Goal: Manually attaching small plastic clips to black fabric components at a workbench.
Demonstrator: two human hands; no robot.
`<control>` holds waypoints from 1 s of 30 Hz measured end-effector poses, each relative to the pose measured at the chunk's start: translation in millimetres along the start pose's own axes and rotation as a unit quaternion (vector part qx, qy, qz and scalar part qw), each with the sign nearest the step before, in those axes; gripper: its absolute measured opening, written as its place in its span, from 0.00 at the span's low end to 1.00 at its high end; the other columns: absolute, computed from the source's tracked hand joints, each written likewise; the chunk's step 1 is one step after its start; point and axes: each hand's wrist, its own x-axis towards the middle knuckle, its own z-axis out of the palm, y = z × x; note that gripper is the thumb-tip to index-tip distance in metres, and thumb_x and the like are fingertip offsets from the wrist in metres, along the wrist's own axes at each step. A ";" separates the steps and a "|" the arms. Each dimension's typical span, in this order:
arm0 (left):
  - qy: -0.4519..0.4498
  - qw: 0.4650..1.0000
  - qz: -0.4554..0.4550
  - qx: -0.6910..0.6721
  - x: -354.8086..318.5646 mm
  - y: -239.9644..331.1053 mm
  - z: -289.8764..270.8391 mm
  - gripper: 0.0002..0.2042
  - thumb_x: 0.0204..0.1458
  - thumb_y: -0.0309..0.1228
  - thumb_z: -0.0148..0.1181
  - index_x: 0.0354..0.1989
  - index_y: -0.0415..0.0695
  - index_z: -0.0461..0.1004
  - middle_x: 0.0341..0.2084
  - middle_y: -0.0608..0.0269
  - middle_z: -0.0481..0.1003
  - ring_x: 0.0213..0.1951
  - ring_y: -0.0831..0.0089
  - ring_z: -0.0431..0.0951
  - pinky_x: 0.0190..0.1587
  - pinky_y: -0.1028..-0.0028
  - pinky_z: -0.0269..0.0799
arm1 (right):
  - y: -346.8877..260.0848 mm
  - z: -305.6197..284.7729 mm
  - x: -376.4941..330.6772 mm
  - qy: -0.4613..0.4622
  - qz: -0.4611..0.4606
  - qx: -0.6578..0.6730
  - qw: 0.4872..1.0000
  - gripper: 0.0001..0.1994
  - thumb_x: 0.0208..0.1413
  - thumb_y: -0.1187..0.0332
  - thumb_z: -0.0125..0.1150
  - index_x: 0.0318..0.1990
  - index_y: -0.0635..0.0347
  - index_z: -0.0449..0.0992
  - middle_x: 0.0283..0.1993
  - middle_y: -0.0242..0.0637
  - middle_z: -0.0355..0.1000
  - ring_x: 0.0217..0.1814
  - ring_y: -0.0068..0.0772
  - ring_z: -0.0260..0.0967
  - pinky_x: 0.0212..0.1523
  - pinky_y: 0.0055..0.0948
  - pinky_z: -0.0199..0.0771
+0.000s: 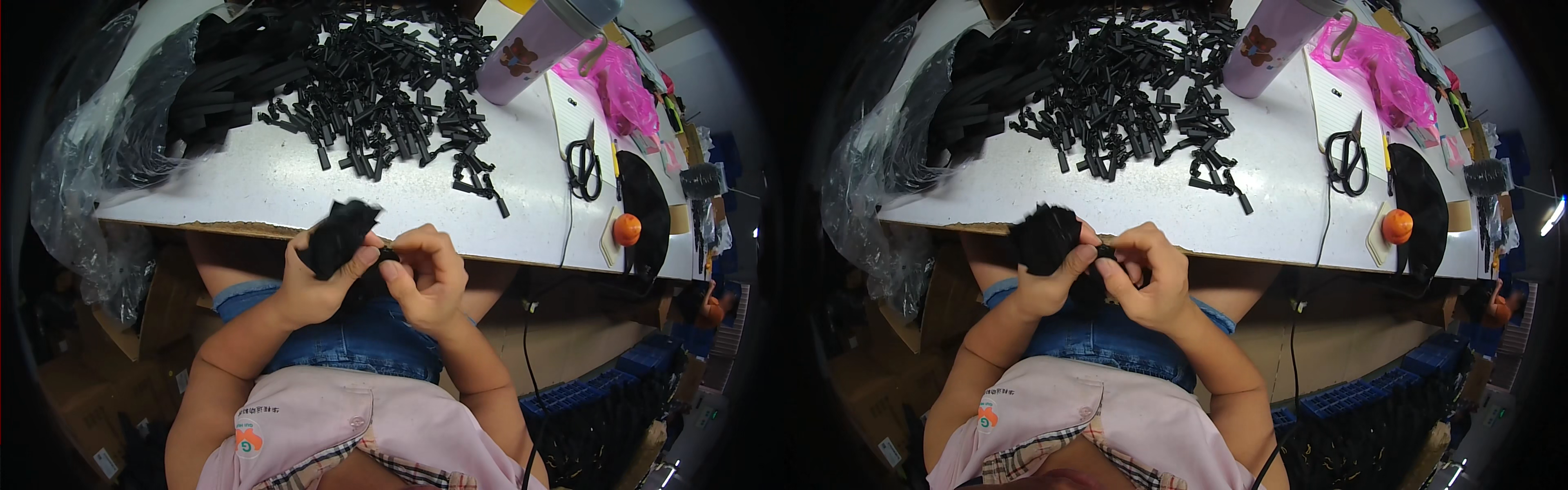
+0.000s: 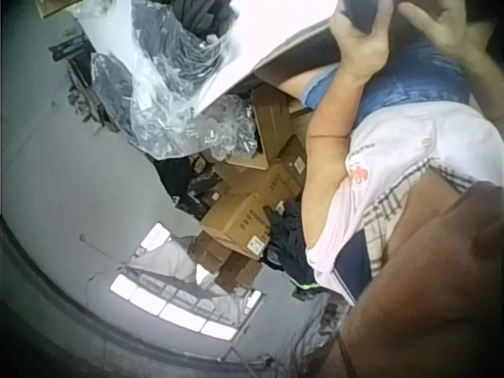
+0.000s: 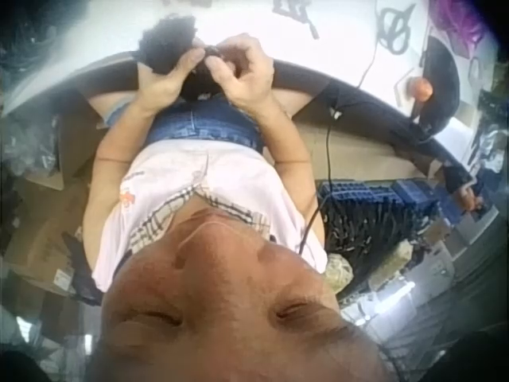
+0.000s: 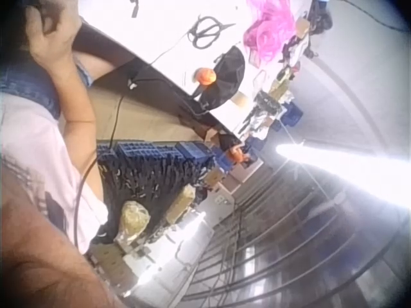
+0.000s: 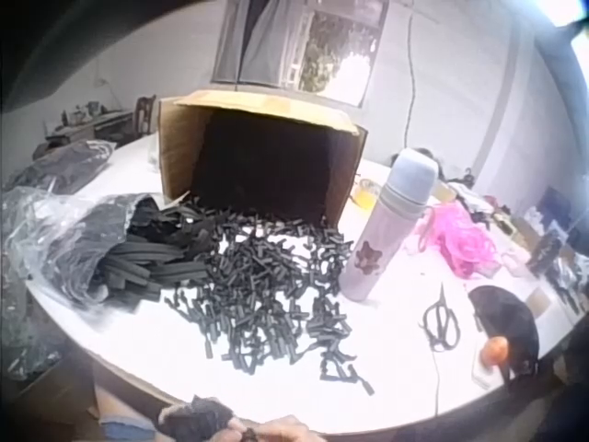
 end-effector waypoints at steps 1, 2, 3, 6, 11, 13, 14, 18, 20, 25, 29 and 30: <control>0.000 0.998 0.042 0.048 0.3 -2.0 -0.4 0.06 0.46 0.25 0.56 0.33 0.37 0.70 0.25 0.66 0.71 0.27 0.80 0.70 0.31 0.81 0.66 | -4.1 0.4 1.4 0.012 0.065 0.039 0.997 0.04 0.45 0.76 0.56 0.29 0.65 0.68 0.20 0.32 0.63 0.16 0.16 0.54 0.17 0.16 0.54; -0.022 0.994 0.061 0.085 1.6 -2.5 -3.0 0.06 0.47 0.25 0.55 0.32 0.37 0.70 0.25 0.66 0.71 0.28 0.79 0.70 0.33 0.80 0.67 | -3.4 -2.6 3.2 0.011 0.066 0.039 0.997 0.04 0.45 0.76 0.56 0.29 0.65 0.68 0.20 0.32 0.63 0.16 0.16 0.54 0.17 0.16 0.54; -0.022 0.994 0.061 0.085 1.5 -0.6 -2.2 0.06 0.47 0.25 0.55 0.32 0.37 0.70 0.25 0.66 0.71 0.28 0.79 0.70 0.33 0.80 0.67 | -3.4 -8.4 7.2 -0.047 0.094 0.053 0.993 0.05 0.44 0.76 0.56 0.28 0.65 0.68 0.19 0.32 0.62 0.15 0.18 0.54 0.16 0.17 0.54; 0.001 1.000 0.004 -0.026 1.2 3.4 -1.9 0.06 0.48 0.26 0.54 0.32 0.37 0.69 0.22 0.68 0.69 0.24 0.82 0.68 0.27 0.83 0.64 | -6.4 -15.2 12.9 -0.173 0.088 -0.011 0.981 0.06 0.42 0.76 0.57 0.27 0.66 0.68 0.16 0.32 0.61 0.14 0.20 0.53 0.15 0.17 0.54; 0.009 0.983 -0.125 -0.136 10.2 3.7 -9.6 0.09 0.47 0.31 0.56 0.32 0.37 0.69 0.18 0.68 0.67 0.16 0.85 0.63 0.18 0.85 0.60 | -5.5 -3.4 8.1 -0.114 -0.047 -0.194 0.973 0.10 0.39 0.75 0.60 0.33 0.64 0.70 0.24 0.37 0.64 0.17 0.28 0.57 0.16 0.22 0.59; -0.006 0.976 -0.138 -0.171 11.3 6.0 -13.1 0.09 0.46 0.31 0.56 0.32 0.37 0.69 0.17 0.67 0.67 0.14 0.84 0.63 0.16 0.84 0.59 | -14.8 6.1 14.4 -0.051 -0.089 -0.191 0.976 0.12 0.39 0.75 0.60 0.35 0.64 0.71 0.27 0.37 0.65 0.18 0.29 0.57 0.17 0.23 0.60; -0.035 0.973 -0.156 -0.168 10.1 4.9 -15.3 0.09 0.46 0.30 0.55 0.31 0.37 0.69 0.17 0.67 0.67 0.14 0.84 0.63 0.15 0.84 0.59 | -16.9 8.1 17.7 0.012 -0.132 -0.189 0.973 0.14 0.38 0.75 0.61 0.37 0.63 0.71 0.30 0.38 0.65 0.20 0.29 0.58 0.17 0.24 0.60; -0.105 0.962 -0.181 -0.173 9.1 7.2 -14.0 0.08 0.44 0.29 0.56 0.30 0.38 0.68 0.14 0.68 0.66 0.12 0.85 0.62 0.14 0.85 0.56 | -7.5 4.4 27.7 -0.024 -0.234 -0.297 0.925 0.18 0.33 0.77 0.62 0.38 0.62 0.71 0.33 0.36 0.65 0.23 0.29 0.58 0.17 0.21 0.60; -0.131 0.956 -0.202 -0.168 9.8 7.6 -13.3 0.10 0.42 0.29 0.57 0.32 0.38 0.67 0.15 0.69 0.65 0.12 0.85 0.61 0.14 0.85 0.56 | -1.9 1.1 25.0 -0.010 -0.231 -0.257 0.938 0.16 0.34 0.77 0.62 0.36 0.62 0.71 0.33 0.37 0.65 0.22 0.27 0.58 0.17 0.20 0.59; -0.089 0.965 -0.159 -0.188 6.1 6.9 -11.5 0.14 0.41 0.27 0.59 0.37 0.38 0.65 0.21 0.66 0.67 0.17 0.82 0.65 0.19 0.84 0.61 | -8.2 -3.7 11.5 -0.011 -0.048 -0.025 0.998 0.06 0.41 0.77 0.60 0.29 0.63 0.70 0.29 0.36 0.67 0.19 0.18 0.58 0.16 0.15 0.58; -0.060 0.985 -0.028 -0.161 5.1 2.7 -4.8 0.10 0.45 0.26 0.56 0.36 0.38 0.65 0.23 0.64 0.68 0.25 0.79 0.69 0.29 0.81 0.67 | -11.8 -5.6 7.5 -0.035 0.224 0.257 0.939 0.03 0.49 0.76 0.54 0.29 0.67 0.69 0.22 0.32 0.66 0.18 0.13 0.59 0.16 0.12 0.59; -0.056 0.987 -0.034 -0.146 5.5 2.8 -3.5 0.10 0.46 0.26 0.56 0.35 0.38 0.65 0.24 0.64 0.68 0.25 0.79 0.70 0.30 0.81 0.67 | -12.4 -3.6 5.7 -0.020 0.213 0.234 0.948 0.03 0.49 0.76 0.54 0.29 0.67 0.69 0.22 0.32 0.67 0.18 0.13 0.60 0.16 0.12 0.59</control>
